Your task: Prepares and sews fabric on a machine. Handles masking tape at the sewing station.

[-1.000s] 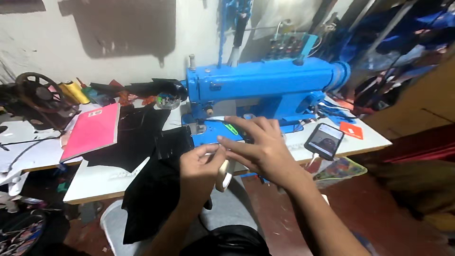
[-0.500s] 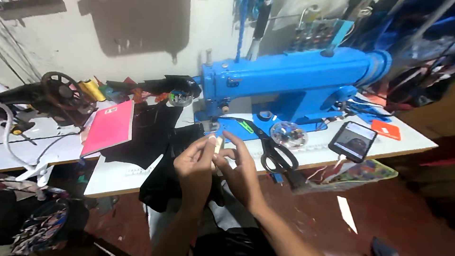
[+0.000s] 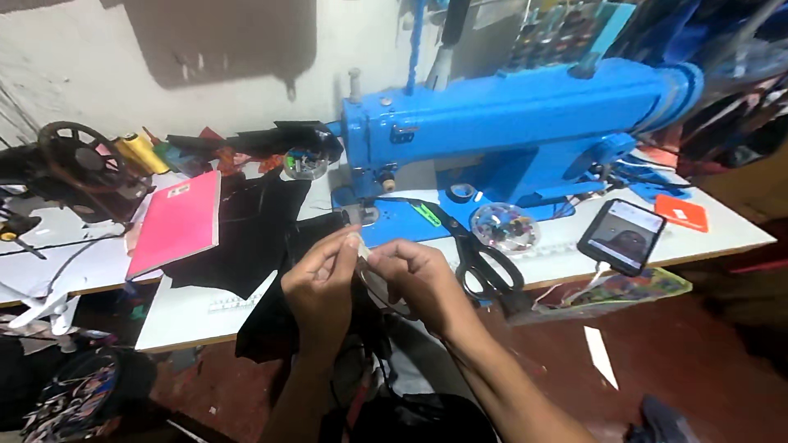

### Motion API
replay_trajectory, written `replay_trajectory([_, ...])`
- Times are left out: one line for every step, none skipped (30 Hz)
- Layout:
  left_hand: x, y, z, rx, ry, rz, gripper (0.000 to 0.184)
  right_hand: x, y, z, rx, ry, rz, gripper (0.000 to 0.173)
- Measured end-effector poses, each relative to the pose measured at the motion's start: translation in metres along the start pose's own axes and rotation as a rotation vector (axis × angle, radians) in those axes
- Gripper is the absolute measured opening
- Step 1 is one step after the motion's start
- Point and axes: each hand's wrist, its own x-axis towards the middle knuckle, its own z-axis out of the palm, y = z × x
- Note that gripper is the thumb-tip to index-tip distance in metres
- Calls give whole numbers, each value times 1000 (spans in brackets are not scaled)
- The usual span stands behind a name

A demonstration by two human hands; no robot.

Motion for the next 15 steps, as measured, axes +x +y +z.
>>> replay_trajectory([1, -1, 0, 21, 9, 33, 11, -2, 1, 1, -59, 19, -51, 12])
replay_trajectory([1, -2, 1, 50, 9, 71, 10, -5, 3, 2, -142, 50, -141, 14])
replay_trajectory([2, -3, 2, 78, 6, 108, 9, -8, 6, 3, -244, 92, -254, 18])
replay_trajectory([3, -3, 3, 99, 8, 136, 9, -11, 8, 4, -316, 141, -349, 20])
replay_trajectory([4, -3, 5, 106, 10, 154, 9, -10, 9, 3, -360, 178, -406, 20])
replay_trajectory([4, -2, 5, 101, 9, 165, 9, -8, 11, 2, -381, 194, -416, 21])
replay_trajectory([2, -2, 5, 92, 4, 161, 9, -6, 14, 1, -384, 189, -389, 20])
replay_trajectory([2, -4, 5, 85, 2, 153, 10, -3, 16, -1, -364, 173, -346, 20])
replay_trajectory([3, -8, 4, 89, -4, 145, 10, -1, 18, 0, -335, 169, -338, 20])
replay_trajectory([4, -12, 5, 84, -6, 123, 10, -1, 20, 3, -310, 178, -366, 21])
replay_trajectory([5, -16, 5, 69, -2, 98, 11, -1, 22, 6, -290, 195, -394, 21])
replay_trajectory([6, -17, 6, 45, 0, 69, 12, 0, 24, 8, -278, 207, -413, 21])
replay_trajectory([6, -18, 6, 6, 3, 32, 12, 2, 26, 9, -269, 212, -420, 20])
replay_trajectory([6, -18, 6, -40, 7, -10, 13, 3, 26, 9, -267, 210, -414, 19])
replay_trajectory([6, -16, 5, -87, 7, -53, 14, 5, 25, 8, -266, 206, -398, 19])
